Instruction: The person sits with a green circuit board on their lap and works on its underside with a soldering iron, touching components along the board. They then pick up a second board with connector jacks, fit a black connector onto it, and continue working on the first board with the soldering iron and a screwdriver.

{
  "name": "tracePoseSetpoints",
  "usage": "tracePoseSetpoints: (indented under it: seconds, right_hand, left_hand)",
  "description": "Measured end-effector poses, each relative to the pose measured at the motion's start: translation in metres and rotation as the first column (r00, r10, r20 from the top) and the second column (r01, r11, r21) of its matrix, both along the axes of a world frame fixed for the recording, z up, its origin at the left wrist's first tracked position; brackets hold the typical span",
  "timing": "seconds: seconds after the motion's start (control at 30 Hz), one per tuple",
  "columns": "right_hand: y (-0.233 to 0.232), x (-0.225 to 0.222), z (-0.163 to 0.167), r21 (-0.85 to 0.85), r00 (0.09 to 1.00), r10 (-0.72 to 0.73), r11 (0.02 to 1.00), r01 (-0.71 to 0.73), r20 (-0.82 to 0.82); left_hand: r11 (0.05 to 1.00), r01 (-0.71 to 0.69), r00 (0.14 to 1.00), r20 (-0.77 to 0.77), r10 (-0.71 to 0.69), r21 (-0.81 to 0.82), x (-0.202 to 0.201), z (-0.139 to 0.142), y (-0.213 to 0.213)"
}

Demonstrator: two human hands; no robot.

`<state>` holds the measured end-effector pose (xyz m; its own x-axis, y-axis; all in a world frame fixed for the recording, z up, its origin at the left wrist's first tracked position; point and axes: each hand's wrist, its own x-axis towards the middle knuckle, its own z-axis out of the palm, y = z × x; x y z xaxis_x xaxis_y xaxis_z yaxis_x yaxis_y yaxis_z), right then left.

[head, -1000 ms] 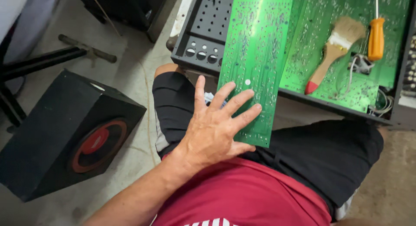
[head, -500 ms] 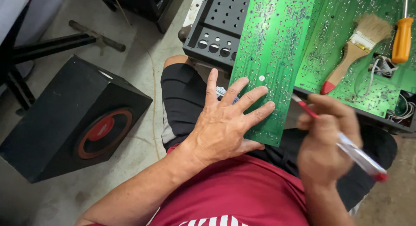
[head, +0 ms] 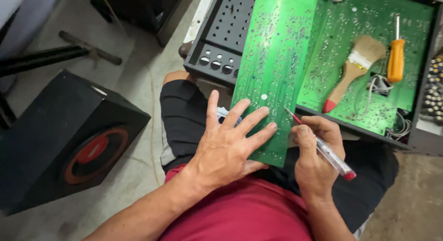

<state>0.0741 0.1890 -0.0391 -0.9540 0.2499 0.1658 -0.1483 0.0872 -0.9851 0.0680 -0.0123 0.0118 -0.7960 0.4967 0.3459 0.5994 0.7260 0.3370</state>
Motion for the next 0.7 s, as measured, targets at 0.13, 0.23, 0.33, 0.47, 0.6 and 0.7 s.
tracePoseSetpoints:
  seconds: [0.13, 0.23, 0.33, 0.47, 0.6, 0.7]
  right_hand:
    - [0.001, 0.003, 0.002, -0.034, 0.997, -0.049, 0.998, 0.047, -0.052]
    - [0.002, 0.003, 0.002, -0.034, 0.996, -0.054, 0.998, 0.052, -0.07]
    - [0.001, 0.004, 0.001, 0.043, 0.996, -0.08, 0.996, 0.081, -0.03]
    - [-0.004, 0.006, 0.0, 0.047, 0.998, -0.058, 0.997, 0.059, -0.012]
    - [-0.008, 0.006, 0.001, 0.008, 1.0, -0.02, 1.0, 0.02, -0.005]
    - [-0.009, 0.007, 0.003, 0.075, 0.998, 0.054, 0.996, -0.052, -0.02]
  left_hand:
    - [0.999, -0.017, 0.999, -0.042, 0.018, 0.027, 0.004, -0.003, 0.002]
    - [0.999, -0.022, 0.998, -0.064, 0.026, 0.047, 0.007, -0.008, 0.001]
    - [0.996, -0.063, 0.989, -0.128, 0.07, 0.056, 0.011, -0.013, 0.002]
    - [0.993, -0.073, 0.983, -0.159, 0.087, 0.095, 0.015, -0.02, 0.001]
    - [0.991, -0.054, 0.986, -0.153, 0.072, 0.119, 0.015, -0.024, -0.002]
    - [0.993, -0.063, 0.982, -0.17, 0.079, 0.098, 0.014, -0.025, -0.002]
